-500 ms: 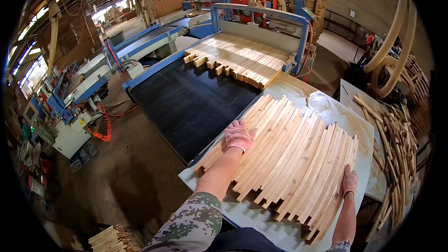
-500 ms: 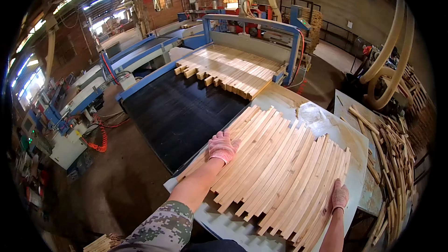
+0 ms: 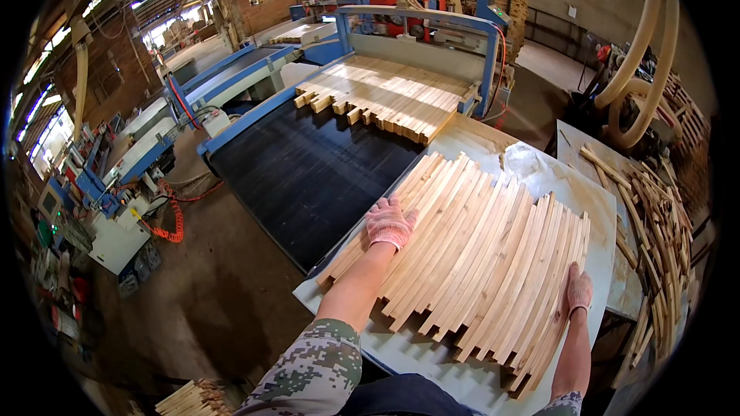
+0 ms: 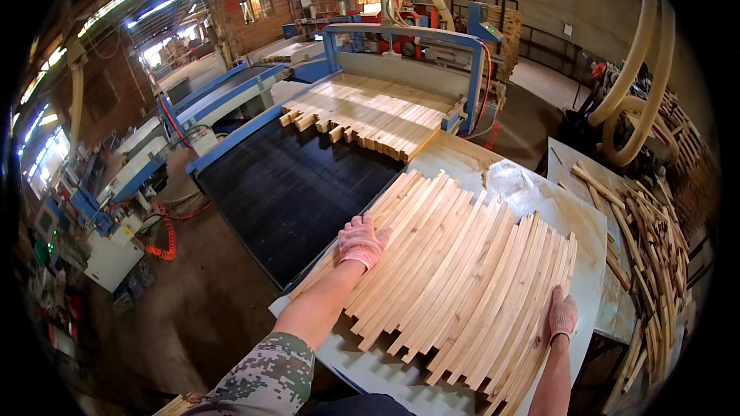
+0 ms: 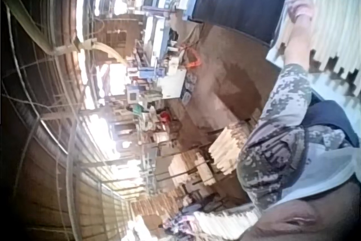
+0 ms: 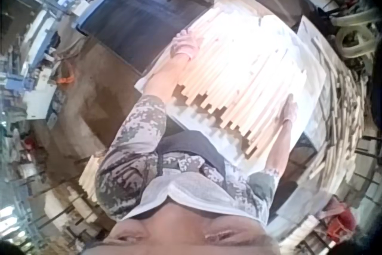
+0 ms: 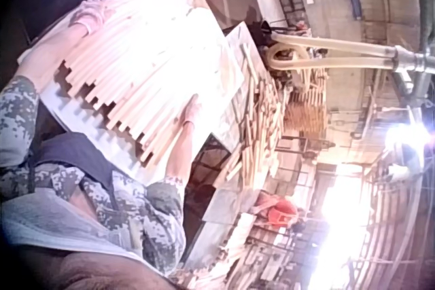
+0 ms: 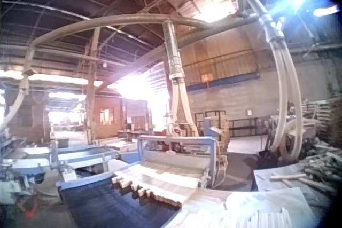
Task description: The person repeatedly picks up stacks of light-colored wooden slats from a metal table and places them onto a conveyor belt. The person wears pink gloves and a camouflage shirt while performing this repetitive stacking task in a workshop environment.
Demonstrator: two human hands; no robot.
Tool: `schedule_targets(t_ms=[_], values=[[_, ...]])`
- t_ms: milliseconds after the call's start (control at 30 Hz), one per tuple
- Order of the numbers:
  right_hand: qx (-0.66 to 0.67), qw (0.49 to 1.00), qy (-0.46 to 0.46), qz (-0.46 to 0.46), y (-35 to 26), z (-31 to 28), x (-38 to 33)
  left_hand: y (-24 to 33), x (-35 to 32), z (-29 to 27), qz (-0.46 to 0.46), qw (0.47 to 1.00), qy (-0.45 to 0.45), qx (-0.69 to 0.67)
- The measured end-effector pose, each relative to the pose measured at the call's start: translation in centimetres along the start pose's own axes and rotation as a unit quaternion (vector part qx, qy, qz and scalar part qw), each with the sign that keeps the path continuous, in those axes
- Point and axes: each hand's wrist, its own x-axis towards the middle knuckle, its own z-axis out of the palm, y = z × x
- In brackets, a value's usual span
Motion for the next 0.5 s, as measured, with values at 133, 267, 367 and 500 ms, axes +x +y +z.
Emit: schedule_targets(t_ms=[133,267,367,500], values=[[-0.005,1.000,-0.002,0.014,0.3,0.6,0.7,-0.4,0.3,0.7,0.004,1.000,0.017,0.001],[-0.007,1.000,-0.023,0.020,-0.7,-0.2,0.1,-0.5,0.4,1.0,0.008,1.000,0.030,0.004],[0.011,1.000,-0.017,0.023,-0.7,-0.4,0.0,-0.4,0.5,1.1,0.009,1.000,0.030,0.002],[0.015,1.000,-0.009,0.022,-1.0,-0.6,-0.5,-0.4,0.6,1.1,0.005,1.000,0.025,0.002]])
